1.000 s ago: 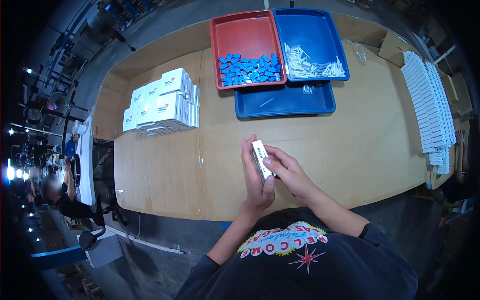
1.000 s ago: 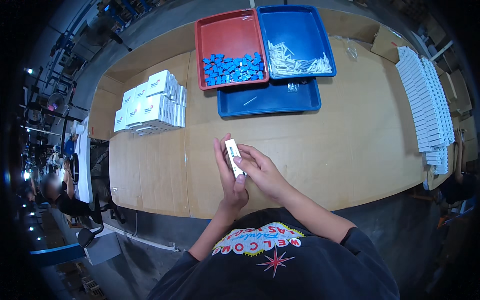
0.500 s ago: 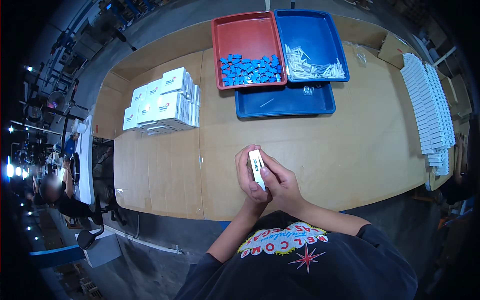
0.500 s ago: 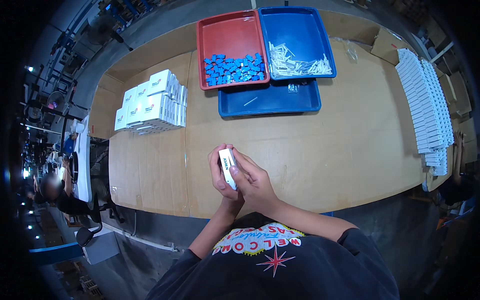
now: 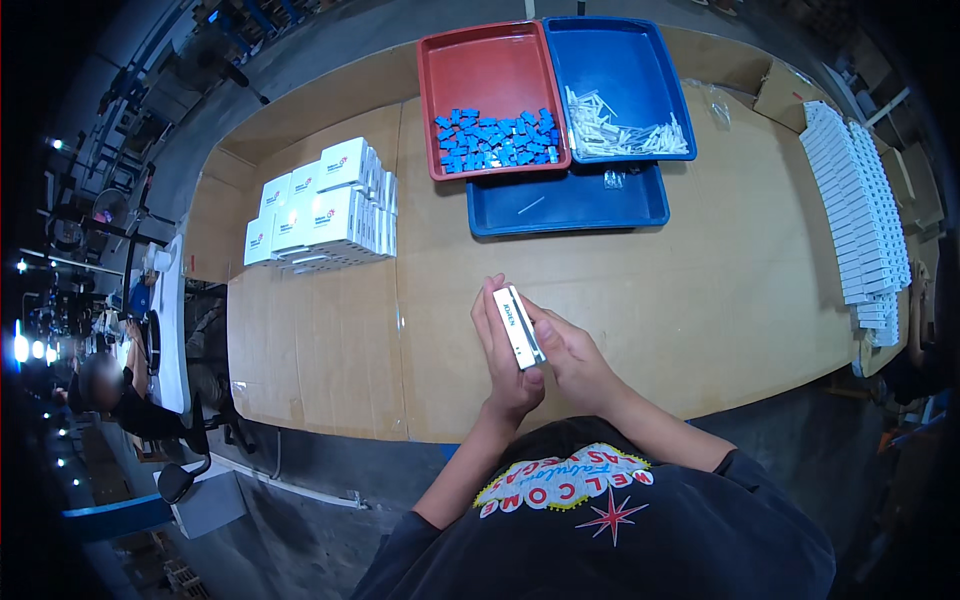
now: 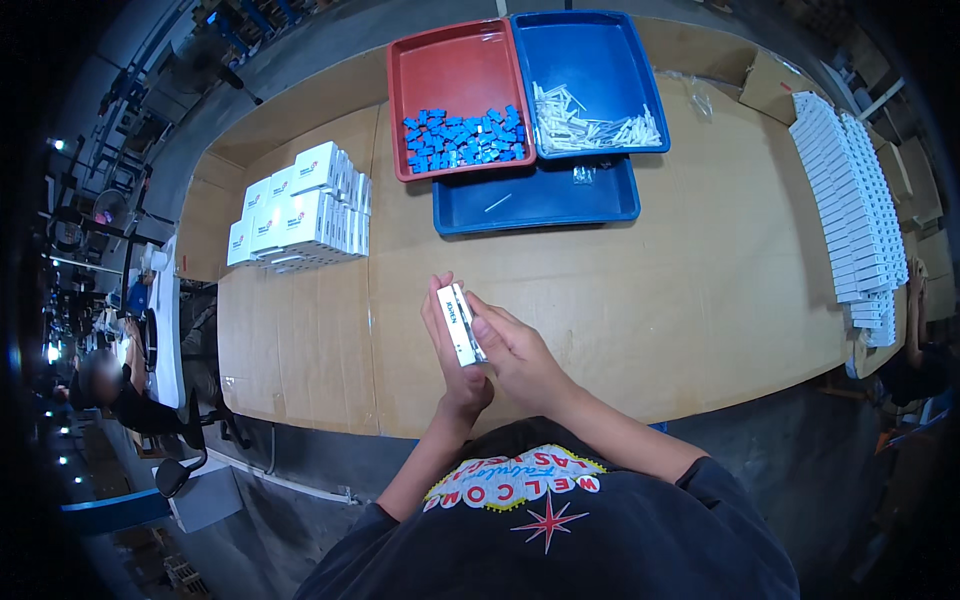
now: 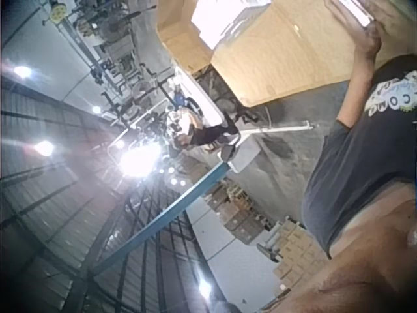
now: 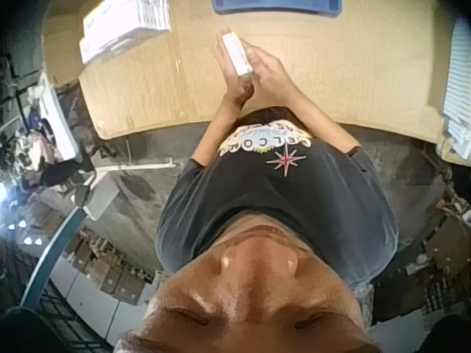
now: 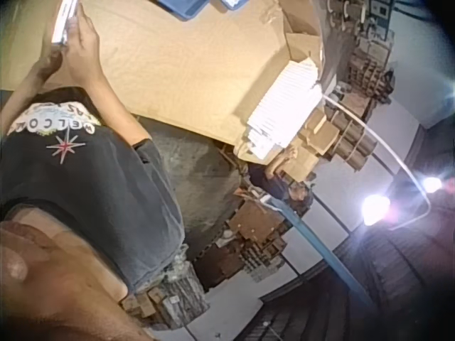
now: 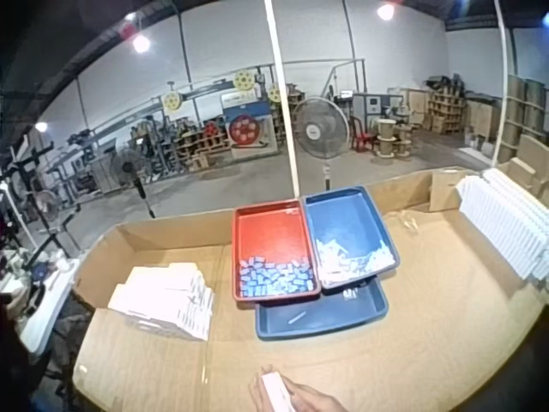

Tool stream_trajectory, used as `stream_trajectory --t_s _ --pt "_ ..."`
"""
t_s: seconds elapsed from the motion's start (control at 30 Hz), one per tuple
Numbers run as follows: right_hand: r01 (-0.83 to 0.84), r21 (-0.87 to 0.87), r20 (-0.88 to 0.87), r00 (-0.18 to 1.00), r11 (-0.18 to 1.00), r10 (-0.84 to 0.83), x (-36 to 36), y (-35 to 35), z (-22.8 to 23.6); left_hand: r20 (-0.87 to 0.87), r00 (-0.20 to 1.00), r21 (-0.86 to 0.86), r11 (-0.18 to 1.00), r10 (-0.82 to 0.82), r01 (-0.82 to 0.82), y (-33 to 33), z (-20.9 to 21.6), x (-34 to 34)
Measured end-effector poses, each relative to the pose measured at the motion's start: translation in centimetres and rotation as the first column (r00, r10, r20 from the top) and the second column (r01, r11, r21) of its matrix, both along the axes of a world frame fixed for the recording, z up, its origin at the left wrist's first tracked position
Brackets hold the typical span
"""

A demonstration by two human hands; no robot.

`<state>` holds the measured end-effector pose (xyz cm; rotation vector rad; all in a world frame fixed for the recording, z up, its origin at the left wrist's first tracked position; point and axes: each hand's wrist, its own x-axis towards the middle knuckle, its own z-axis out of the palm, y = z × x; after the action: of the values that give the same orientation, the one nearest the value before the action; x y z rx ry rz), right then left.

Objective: The person is shown assembling and packaging small electronic or plastic components into boxes.

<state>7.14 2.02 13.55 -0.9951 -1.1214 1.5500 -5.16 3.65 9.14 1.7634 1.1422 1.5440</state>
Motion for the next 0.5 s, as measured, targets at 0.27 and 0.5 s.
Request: stream_trajectory --t_s 0.27,0.5 --pt "-0.217 0.473 0.665 0.723 0.854 -0.184 3.5 0.6 1.0 0.604 0.794 -0.554 0.751 0.065 0.36 -0.5 1.3 0.4" --pt "-0.462 0.542 0.739 0.659 0.702 -0.137 5.4 1.9 0.0 0.763 0.603 -0.646 0.281 0.232 0.709 -1.0 3.7 0.6"
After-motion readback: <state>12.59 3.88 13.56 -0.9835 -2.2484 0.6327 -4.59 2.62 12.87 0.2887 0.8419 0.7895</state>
